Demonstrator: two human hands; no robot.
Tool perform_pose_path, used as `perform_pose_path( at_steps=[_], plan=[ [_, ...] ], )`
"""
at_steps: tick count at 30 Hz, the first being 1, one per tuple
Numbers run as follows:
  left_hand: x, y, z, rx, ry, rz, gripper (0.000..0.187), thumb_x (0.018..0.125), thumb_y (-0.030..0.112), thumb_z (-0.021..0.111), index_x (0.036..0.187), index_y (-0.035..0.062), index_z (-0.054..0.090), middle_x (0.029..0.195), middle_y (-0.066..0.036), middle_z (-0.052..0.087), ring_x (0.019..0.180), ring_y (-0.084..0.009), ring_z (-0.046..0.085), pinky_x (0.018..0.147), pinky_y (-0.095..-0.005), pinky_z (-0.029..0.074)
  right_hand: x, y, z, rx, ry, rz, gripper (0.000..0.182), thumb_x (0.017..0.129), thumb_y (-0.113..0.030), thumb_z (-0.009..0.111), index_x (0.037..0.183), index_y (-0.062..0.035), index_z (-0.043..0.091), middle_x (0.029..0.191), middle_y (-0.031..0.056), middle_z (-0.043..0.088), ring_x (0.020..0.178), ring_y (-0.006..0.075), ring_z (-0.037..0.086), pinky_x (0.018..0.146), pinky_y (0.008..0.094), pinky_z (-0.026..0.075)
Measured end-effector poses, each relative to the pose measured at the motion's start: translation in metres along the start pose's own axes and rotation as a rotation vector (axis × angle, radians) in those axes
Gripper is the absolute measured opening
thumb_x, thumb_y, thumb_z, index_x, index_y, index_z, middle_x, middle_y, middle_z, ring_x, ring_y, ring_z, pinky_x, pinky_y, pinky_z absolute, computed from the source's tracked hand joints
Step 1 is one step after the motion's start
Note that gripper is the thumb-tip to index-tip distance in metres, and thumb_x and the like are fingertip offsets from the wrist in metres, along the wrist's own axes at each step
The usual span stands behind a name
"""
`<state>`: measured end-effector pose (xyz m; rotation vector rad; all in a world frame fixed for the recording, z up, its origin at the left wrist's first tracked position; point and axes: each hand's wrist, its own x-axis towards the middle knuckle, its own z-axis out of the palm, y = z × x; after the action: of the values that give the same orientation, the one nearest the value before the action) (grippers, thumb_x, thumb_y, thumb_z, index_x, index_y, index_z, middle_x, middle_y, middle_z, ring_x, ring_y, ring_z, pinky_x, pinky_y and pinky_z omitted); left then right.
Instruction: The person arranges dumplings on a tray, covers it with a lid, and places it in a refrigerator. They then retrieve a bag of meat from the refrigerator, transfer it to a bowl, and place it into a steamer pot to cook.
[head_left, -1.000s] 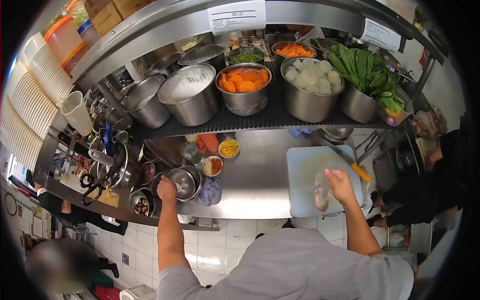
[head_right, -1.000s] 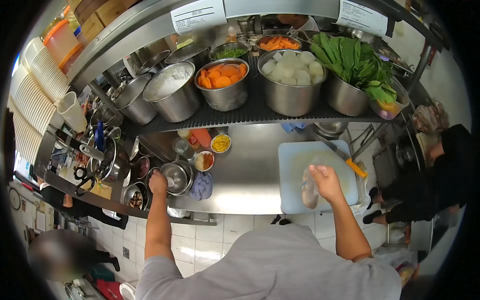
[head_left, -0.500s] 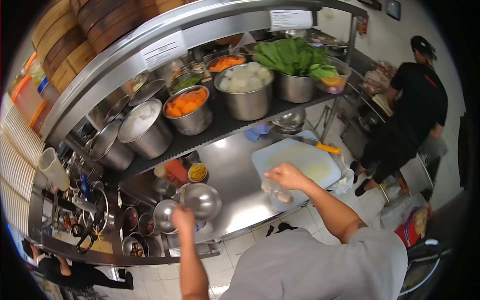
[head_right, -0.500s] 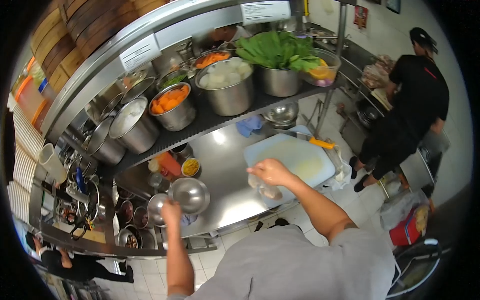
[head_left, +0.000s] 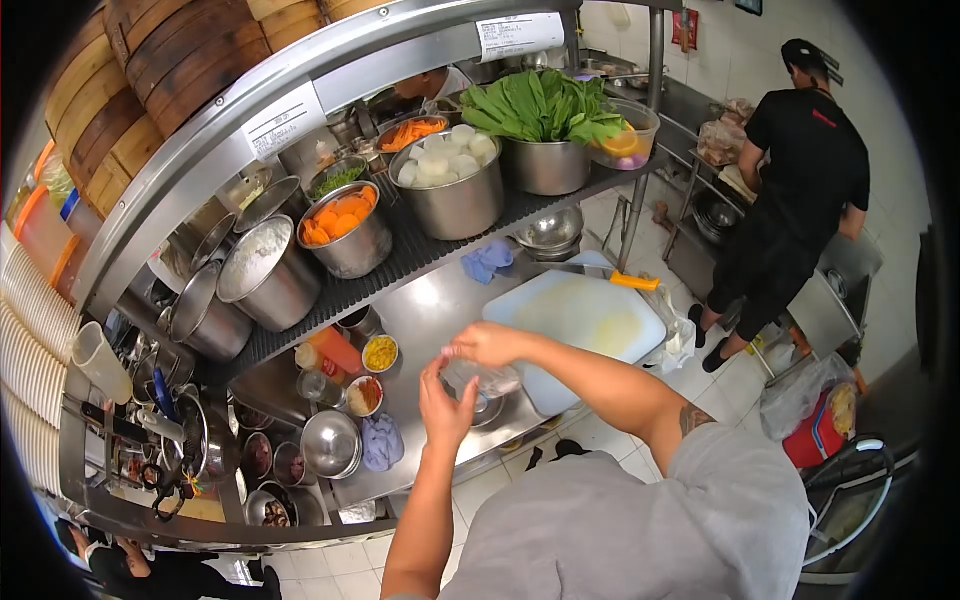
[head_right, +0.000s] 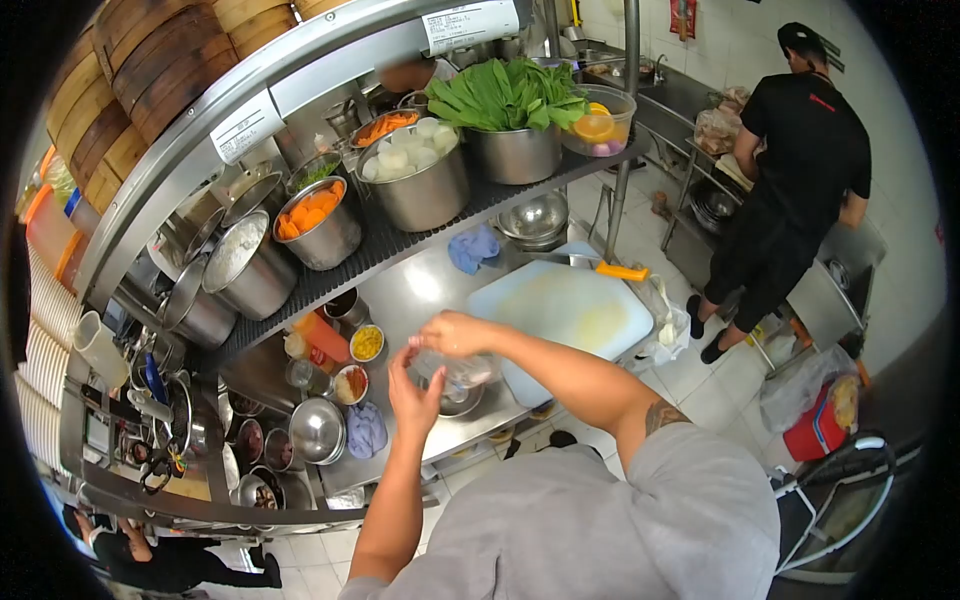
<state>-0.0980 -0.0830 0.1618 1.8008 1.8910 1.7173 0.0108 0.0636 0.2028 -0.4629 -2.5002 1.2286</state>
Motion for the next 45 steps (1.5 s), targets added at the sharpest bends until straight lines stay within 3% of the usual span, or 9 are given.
perform_pose_path(
  at_steps=[7,10,12,15,25,31,37,41,45],
  plan=[
    [0.025,0.004,-0.013,0.593,-0.537,0.056,0.018,0.081,0.017,0.072,0.083,0.0027,0.062,0.09,-0.016,0.061,0.083,-0.031,0.056,0.076,-0.0423,0.041,0.024,0.0,-0.003,-0.165,0.055,0.054,0.048,0.096,-0.042,0.053,0.077,-0.0001,0.065,0.073,0.0195,0.066,0.07,0.0379,0.063,0.07,0.0467,0.049],
    [0.038,-0.015,-0.016,0.332,-0.467,0.056,0.017,0.085,0.015,0.066,0.077,0.0017,0.061,0.076,-0.016,0.059,0.079,-0.0328,0.056,0.075,-0.0428,0.043,0.017,0.015,0.006,-0.303,0.2,0.164,0.032,0.091,-0.032,0.06,0.092,-0.0013,0.067,0.089,0.0177,0.068,0.083,0.0334,0.065,0.077,0.0434,0.05],
    [0.046,-0.029,-0.016,0.088,-0.371,0.095,0.015,0.09,0.015,0.062,0.084,0.0015,0.061,0.067,-0.014,0.059,0.073,-0.0341,0.057,0.071,-0.0393,0.046,-0.002,0.026,0.016,-0.05,0.392,-0.394,0.036,0.084,-0.024,0.066,0.113,-0.0024,0.063,0.11,0.0182,0.064,0.1,0.0325,0.06,0.086,0.0422,0.048],
    [0.047,-0.021,-0.016,-0.108,-0.375,-0.274,0.02,0.095,0.019,0.057,0.086,0.001,0.06,0.068,-0.014,0.061,0.065,-0.033,0.058,0.063,-0.0365,0.047,-0.026,0.002,0.015,-0.015,0.014,0.01,0.056,0.08,-0.016,0.069,0.132,-0.0054,0.052,0.124,0.0188,0.054,0.109,0.0311,0.054,0.088,0.0414,0.048],
    [0.037,-0.024,-0.002,0.108,-0.226,-0.13,0.023,0.098,0.021,0.052,0.086,0.0014,0.055,0.067,-0.022,0.061,0.066,-0.0436,0.063,0.057,-0.0484,0.046,-0.006,0.031,0.044,-0.265,0.444,-0.104,0.022,0.073,-0.016,0.068,0.069,0.0026,0.058,0.086,0.0196,0.062,0.086,0.0404,0.057,0.074,0.047,0.048],
    [0.04,-0.032,-0.002,0.261,-0.399,-0.158,0.022,0.089,0.022,0.062,0.083,0.0009,0.057,0.07,-0.024,0.063,0.069,-0.0454,0.063,0.061,-0.0524,0.047,-0.005,0.042,0.043,-0.404,0.646,0.057,0.01,0.069,-0.005,0.061,0.077,0.0013,0.061,0.088,0.0213,0.062,0.086,0.0403,0.061,0.079,0.0463,0.05],
    [0.05,-0.037,-0.005,0.55,-0.205,-0.181,0.01,0.076,0.01,0.062,0.078,0.0004,0.06,0.076,-0.023,0.064,0.073,-0.0443,0.063,0.067,-0.0537,0.049,0.002,0.016,0.025,-0.364,0.597,0.075,0.008,0.068,0.0,0.057,0.076,-0.0007,0.058,0.081,0.0213,0.061,0.076,0.0424,0.06,0.069,0.0497,0.048],
    [0.06,-0.054,-0.013,0.607,0.01,0.102,0.009,0.073,0.005,0.062,0.08,0.0018,0.06,0.084,-0.019,0.057,0.081,-0.0405,0.059,0.069,-0.0514,0.047,0.003,0.016,0.027,-0.279,0.641,0.161,0.012,0.071,0.003,0.054,0.082,-0.0007,0.056,0.077,0.0223,0.063,0.075,0.0441,0.062,0.068,0.0504,0.049],
    [0.048,-0.074,-0.011,0.482,-0.05,-0.066,0.015,0.073,0.004,0.062,0.087,0.0028,0.058,0.084,-0.018,0.059,0.078,-0.0391,0.061,0.069,-0.0485,0.048,0.002,0.031,0.038,-0.205,0.674,0.126,0.013,0.073,0.002,0.056,0.086,-0.0014,0.057,0.077,0.0238,0.064,0.076,0.0443,0.063,0.068,0.0497,0.049]
  ],
)
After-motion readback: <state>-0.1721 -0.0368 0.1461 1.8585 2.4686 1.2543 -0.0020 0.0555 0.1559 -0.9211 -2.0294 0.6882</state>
